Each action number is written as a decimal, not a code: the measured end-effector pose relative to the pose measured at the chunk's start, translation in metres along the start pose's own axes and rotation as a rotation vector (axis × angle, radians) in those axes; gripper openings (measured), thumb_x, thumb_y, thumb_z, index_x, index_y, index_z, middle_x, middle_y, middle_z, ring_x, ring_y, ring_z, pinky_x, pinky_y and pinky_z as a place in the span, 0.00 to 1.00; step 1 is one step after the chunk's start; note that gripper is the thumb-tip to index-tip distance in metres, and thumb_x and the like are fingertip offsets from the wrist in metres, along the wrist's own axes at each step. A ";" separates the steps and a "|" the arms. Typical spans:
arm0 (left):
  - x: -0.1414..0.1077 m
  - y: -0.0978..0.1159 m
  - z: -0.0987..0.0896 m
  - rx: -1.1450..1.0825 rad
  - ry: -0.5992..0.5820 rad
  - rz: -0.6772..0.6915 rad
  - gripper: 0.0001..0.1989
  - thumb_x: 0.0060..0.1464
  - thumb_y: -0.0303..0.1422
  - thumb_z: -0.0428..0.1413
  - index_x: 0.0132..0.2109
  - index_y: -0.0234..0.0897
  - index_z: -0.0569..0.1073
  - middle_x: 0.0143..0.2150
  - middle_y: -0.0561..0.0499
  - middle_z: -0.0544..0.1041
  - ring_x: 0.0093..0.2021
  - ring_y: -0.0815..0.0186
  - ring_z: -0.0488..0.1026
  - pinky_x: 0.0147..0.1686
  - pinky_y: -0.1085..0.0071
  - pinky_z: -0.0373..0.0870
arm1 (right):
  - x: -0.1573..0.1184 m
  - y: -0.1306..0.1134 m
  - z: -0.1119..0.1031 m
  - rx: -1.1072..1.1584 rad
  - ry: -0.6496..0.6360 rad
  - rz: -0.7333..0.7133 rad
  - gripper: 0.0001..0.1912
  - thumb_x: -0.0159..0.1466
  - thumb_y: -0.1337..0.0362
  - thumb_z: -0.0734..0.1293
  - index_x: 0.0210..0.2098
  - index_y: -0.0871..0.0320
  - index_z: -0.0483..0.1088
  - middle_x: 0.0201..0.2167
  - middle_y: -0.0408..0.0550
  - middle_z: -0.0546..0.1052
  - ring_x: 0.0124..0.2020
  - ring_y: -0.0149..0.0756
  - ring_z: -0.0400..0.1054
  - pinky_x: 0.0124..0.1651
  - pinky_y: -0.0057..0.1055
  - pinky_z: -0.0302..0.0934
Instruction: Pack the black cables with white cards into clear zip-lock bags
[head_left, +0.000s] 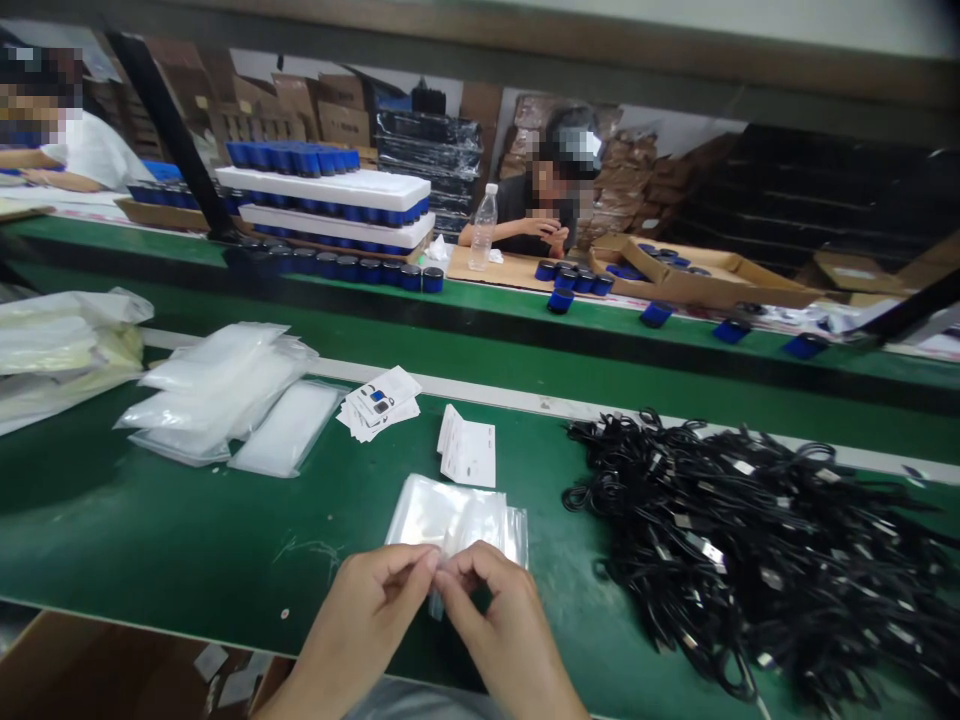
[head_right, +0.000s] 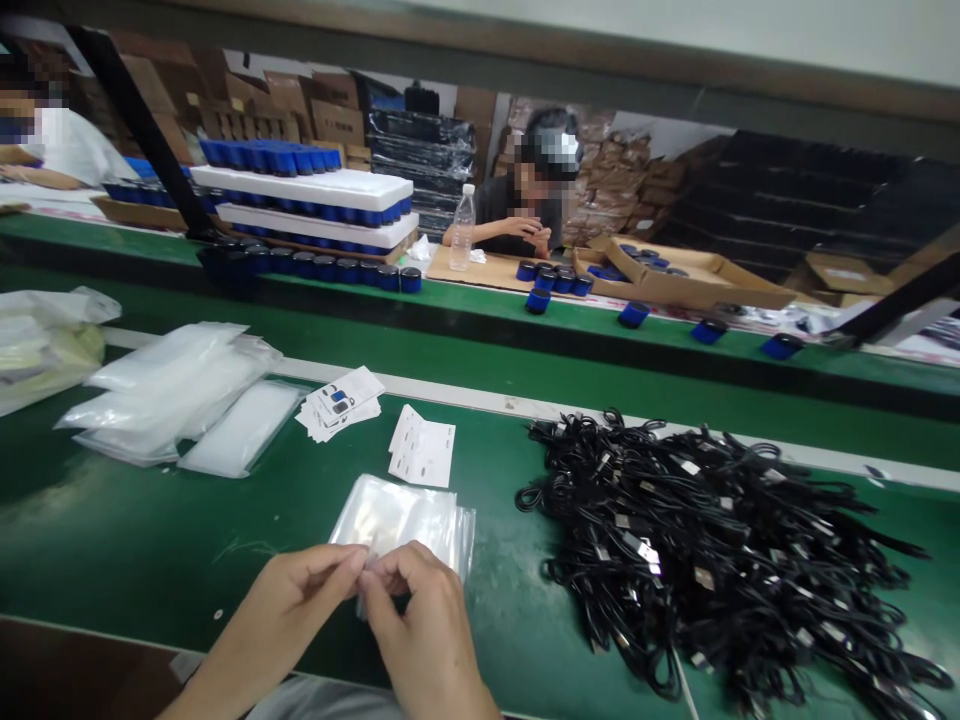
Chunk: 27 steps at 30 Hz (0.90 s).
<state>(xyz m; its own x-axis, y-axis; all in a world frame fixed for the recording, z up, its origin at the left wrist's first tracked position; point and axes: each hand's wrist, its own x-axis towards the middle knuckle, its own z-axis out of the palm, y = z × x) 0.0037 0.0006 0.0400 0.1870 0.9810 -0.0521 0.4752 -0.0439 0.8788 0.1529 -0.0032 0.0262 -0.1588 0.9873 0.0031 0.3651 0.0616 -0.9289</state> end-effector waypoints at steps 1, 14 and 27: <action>0.000 0.000 0.000 0.017 -0.006 -0.017 0.17 0.58 0.40 0.48 0.28 0.37 0.76 0.23 0.54 0.76 0.26 0.67 0.73 0.24 0.78 0.68 | 0.000 0.000 -0.001 0.014 -0.021 0.030 0.09 0.59 0.66 0.64 0.23 0.60 0.69 0.21 0.42 0.70 0.24 0.30 0.64 0.29 0.24 0.57; -0.003 -0.008 -0.002 0.028 -0.072 -0.137 0.17 0.55 0.43 0.51 0.45 0.41 0.78 0.39 0.51 0.81 0.40 0.63 0.77 0.40 0.76 0.71 | 0.008 -0.003 -0.017 0.140 -0.193 0.095 0.13 0.61 0.64 0.61 0.25 0.61 0.74 0.22 0.45 0.74 0.25 0.32 0.66 0.31 0.25 0.59; -0.003 -0.006 0.005 0.079 -0.033 0.017 0.13 0.54 0.37 0.52 0.43 0.39 0.77 0.37 0.50 0.82 0.33 0.65 0.80 0.34 0.77 0.75 | 0.006 0.000 -0.014 -0.005 -0.145 -0.063 0.11 0.61 0.72 0.62 0.30 0.58 0.75 0.26 0.43 0.76 0.28 0.31 0.69 0.34 0.23 0.59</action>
<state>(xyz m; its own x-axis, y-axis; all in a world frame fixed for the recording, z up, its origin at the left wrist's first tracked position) 0.0049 -0.0031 0.0326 0.2230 0.9733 -0.0544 0.5379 -0.0764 0.8395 0.1645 0.0044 0.0315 -0.3122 0.9500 0.0072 0.3551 0.1238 -0.9266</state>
